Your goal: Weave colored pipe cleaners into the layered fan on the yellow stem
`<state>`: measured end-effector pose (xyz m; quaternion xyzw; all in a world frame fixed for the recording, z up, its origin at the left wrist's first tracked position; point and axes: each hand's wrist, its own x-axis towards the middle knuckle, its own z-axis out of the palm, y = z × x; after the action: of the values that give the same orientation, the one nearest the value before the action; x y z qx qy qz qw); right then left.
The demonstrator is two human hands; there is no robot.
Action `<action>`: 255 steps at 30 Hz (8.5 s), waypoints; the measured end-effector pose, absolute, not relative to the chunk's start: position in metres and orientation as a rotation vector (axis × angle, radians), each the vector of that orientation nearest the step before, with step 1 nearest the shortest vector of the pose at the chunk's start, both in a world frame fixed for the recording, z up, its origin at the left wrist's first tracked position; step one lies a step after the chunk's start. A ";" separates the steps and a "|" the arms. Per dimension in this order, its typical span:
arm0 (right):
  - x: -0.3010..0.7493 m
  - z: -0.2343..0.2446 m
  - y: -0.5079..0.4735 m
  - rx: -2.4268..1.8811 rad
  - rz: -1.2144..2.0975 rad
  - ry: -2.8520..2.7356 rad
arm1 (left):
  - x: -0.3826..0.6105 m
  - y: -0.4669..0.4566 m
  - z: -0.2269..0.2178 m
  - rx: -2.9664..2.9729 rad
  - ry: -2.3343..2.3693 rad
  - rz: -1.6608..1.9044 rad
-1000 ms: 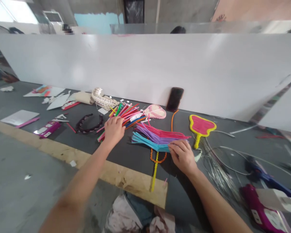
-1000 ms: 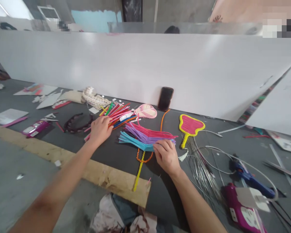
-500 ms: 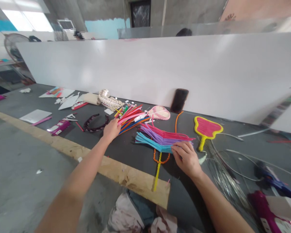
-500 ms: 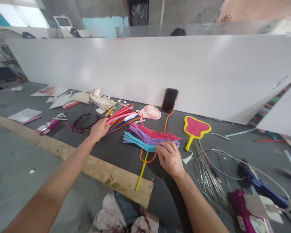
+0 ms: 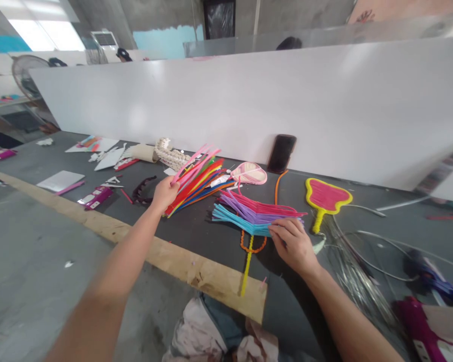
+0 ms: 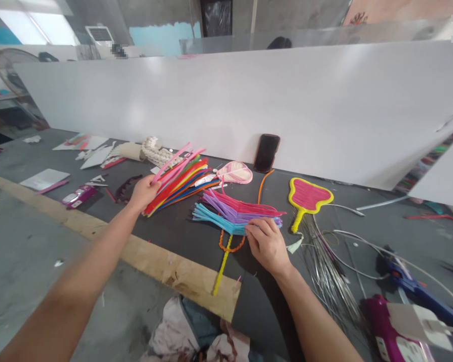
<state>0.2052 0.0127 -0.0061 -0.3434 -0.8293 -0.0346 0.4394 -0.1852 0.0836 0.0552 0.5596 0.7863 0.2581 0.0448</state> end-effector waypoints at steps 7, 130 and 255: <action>0.206 -0.007 0.014 -0.862 -0.080 -2.069 | -0.184 0.086 0.034 1.603 2.258 0.921; 0.270 0.048 0.005 -1.162 0.025 -2.261 | -0.043 0.040 0.022 2.883 1.260 0.803; 0.235 0.019 0.004 -1.383 0.888 -1.236 | -0.058 0.043 0.024 1.943 1.251 0.790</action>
<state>0.2349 0.0044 0.0189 -0.5761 -0.5145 0.3697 0.5164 -0.0576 0.0431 0.0239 0.7474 0.4812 0.3040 0.3428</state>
